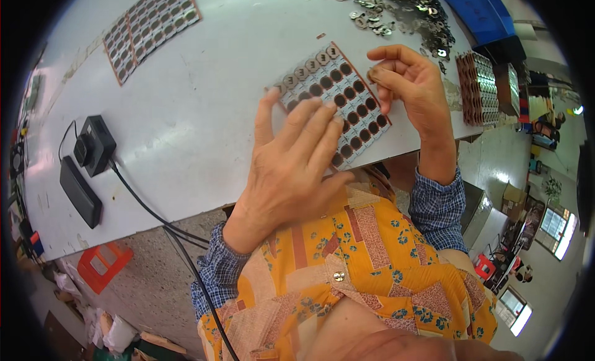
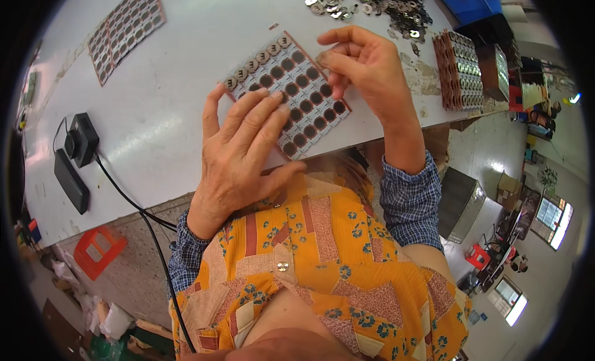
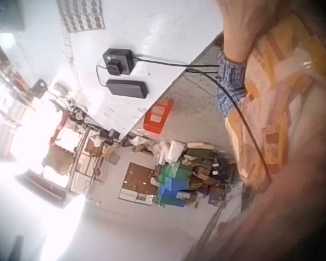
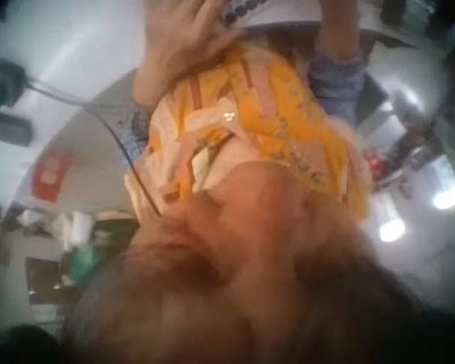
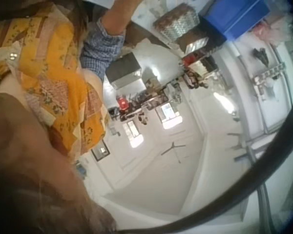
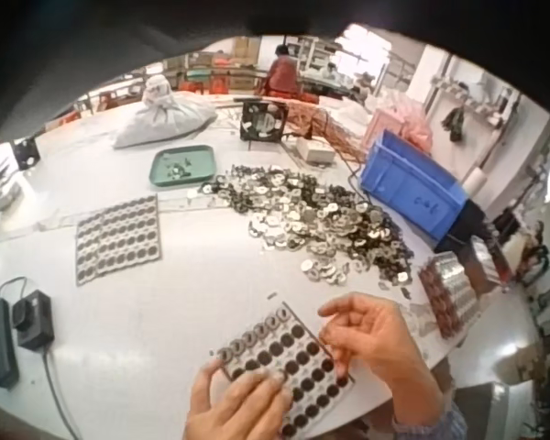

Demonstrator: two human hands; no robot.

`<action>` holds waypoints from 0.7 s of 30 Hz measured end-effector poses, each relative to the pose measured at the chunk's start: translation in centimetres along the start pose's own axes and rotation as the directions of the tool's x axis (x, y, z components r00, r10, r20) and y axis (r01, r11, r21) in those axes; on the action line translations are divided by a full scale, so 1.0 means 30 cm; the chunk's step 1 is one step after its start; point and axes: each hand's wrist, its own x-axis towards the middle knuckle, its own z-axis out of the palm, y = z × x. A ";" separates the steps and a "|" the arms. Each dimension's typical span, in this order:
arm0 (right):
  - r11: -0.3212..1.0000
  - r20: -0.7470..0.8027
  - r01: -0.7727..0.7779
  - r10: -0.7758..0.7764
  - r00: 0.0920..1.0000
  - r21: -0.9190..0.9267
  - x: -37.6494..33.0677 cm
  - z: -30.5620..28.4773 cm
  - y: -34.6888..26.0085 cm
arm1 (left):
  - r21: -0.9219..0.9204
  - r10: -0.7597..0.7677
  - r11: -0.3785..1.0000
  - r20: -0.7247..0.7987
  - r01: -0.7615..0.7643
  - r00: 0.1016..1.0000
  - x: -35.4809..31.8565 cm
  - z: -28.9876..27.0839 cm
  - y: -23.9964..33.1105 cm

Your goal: The recorder is seen carefully placing small metal components into a designated grid-like assembly board.

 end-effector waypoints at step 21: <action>0.940 0.102 0.287 -0.273 0.957 -0.181 -0.065 0.292 -0.014 | 0.067 0.076 0.995 -0.077 -0.071 0.994 -0.090 0.057 0.011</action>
